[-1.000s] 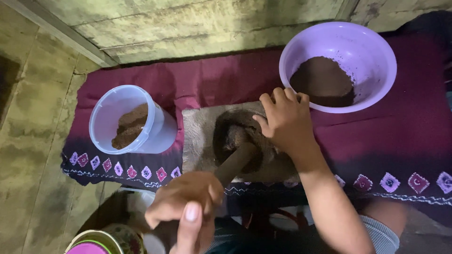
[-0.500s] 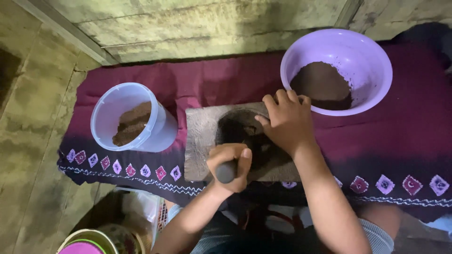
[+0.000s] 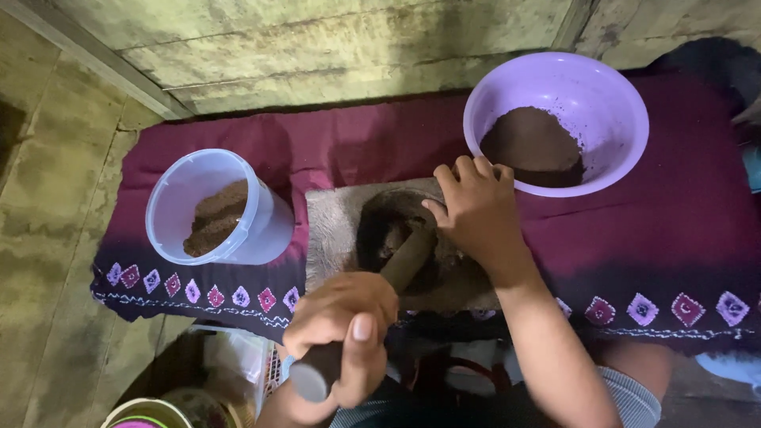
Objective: Grinding dark powder on a stone slab using a wooden pestle and a spoon to manage the material.
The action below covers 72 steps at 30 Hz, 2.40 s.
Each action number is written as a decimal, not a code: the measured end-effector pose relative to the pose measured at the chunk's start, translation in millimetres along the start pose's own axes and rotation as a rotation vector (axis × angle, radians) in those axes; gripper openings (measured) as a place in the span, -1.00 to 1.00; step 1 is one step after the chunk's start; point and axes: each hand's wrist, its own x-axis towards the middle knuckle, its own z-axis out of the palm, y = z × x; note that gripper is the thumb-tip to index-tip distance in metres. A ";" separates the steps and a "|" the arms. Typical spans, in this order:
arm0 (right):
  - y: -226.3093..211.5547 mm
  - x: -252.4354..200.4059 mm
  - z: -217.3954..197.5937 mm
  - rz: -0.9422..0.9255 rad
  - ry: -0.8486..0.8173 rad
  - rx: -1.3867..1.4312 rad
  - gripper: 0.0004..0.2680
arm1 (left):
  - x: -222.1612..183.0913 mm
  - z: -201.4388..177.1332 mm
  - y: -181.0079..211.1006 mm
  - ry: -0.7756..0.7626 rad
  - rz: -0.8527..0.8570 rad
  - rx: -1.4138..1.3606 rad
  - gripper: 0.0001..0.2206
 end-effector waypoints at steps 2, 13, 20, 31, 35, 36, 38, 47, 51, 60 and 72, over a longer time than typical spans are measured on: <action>-0.2 -0.8 -0.9 -0.001 -0.016 -0.012 -0.66 | 1.6 1.3 -2.6 -0.004 -0.003 0.031 -0.70; 3.5 7.5 2.0 0.113 -0.414 0.068 -0.69 | -54.1 -10.3 -100.9 0.203 -0.122 0.163 -0.58; 1.6 9.6 -6.4 0.113 -0.424 0.064 -0.70 | -52.3 -12.0 -98.8 0.180 -0.101 0.030 -0.56; -1.1 6.0 -9.7 -0.020 -0.084 -0.140 -0.64 | -5.6 -1.7 -15.6 0.135 -0.127 0.137 -0.62; 1.2 4.6 -2.8 0.053 -0.252 0.000 -0.67 | -42.9 -13.5 -81.1 0.052 -0.185 0.130 -0.65; 2.6 4.1 -0.3 0.071 -0.309 0.031 -0.67 | -57.3 -11.6 -107.1 0.113 -0.138 0.083 -0.64; 2.9 8.3 -0.8 0.087 -0.331 0.030 -0.66 | -53.5 -9.5 -104.2 0.131 -0.161 0.105 -0.65; 1.3 3.5 -2.6 0.113 -0.350 0.071 -0.70 | -57.9 -11.4 -104.2 0.170 -0.153 0.022 -0.64; -1.3 6.9 -7.5 0.111 -0.329 0.067 -0.69 | -48.7 -19.9 -81.7 0.107 -0.109 0.079 -0.66; -5.3 16.4 -24.5 0.115 -0.414 0.011 -0.74 | 23.7 -28.3 -2.4 -0.126 -0.167 0.089 -0.65; -1.2 14.5 -17.5 0.104 -0.425 0.046 -0.70 | -38.8 -18.9 -118.4 0.182 -0.241 0.025 -0.59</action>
